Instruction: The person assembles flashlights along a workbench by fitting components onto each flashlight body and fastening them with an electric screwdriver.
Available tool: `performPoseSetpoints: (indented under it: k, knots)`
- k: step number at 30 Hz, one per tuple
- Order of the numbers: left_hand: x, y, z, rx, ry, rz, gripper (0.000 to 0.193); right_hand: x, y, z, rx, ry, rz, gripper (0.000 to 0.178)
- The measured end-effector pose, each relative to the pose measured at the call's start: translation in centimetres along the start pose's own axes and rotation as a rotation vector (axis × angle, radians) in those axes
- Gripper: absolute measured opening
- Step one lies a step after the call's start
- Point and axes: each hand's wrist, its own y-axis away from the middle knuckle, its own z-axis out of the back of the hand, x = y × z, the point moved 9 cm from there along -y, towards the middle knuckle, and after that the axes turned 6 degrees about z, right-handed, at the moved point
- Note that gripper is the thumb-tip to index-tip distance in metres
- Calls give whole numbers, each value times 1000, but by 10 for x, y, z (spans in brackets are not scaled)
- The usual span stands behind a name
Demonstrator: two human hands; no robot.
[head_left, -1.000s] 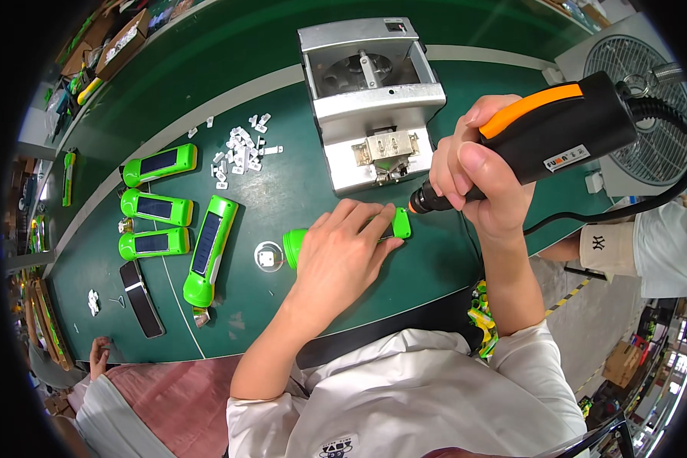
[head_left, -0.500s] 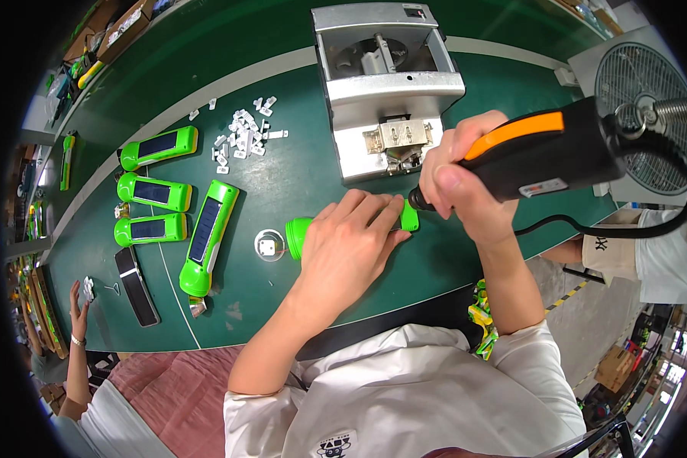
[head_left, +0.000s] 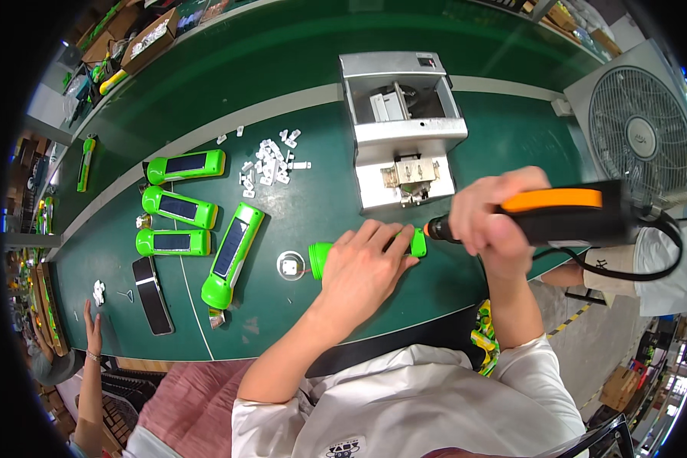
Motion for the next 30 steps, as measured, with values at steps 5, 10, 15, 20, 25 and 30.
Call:
performPoseSetpoints:
  k: [5,10,15,20,25,30]
  knots:
    - [-1,3,4,-78,-50,-12,42,32,-39,-10,-19,47,164,25]
    - [3,3,2,-94,-68,0,42,18,-47,-22,-25,227,123,24]
    - [5,2,3,-85,-81,21,42,11,-43,-25,22,476,115,26]
    - [8,0,3,-94,-63,30,40,-23,-75,-26,-67,352,-180,24]
    - [9,-1,3,-104,-48,46,38,-42,-85,-13,-51,170,-284,19]
    - [9,0,2,-136,-44,36,36,-6,-48,-17,54,83,-131,38]
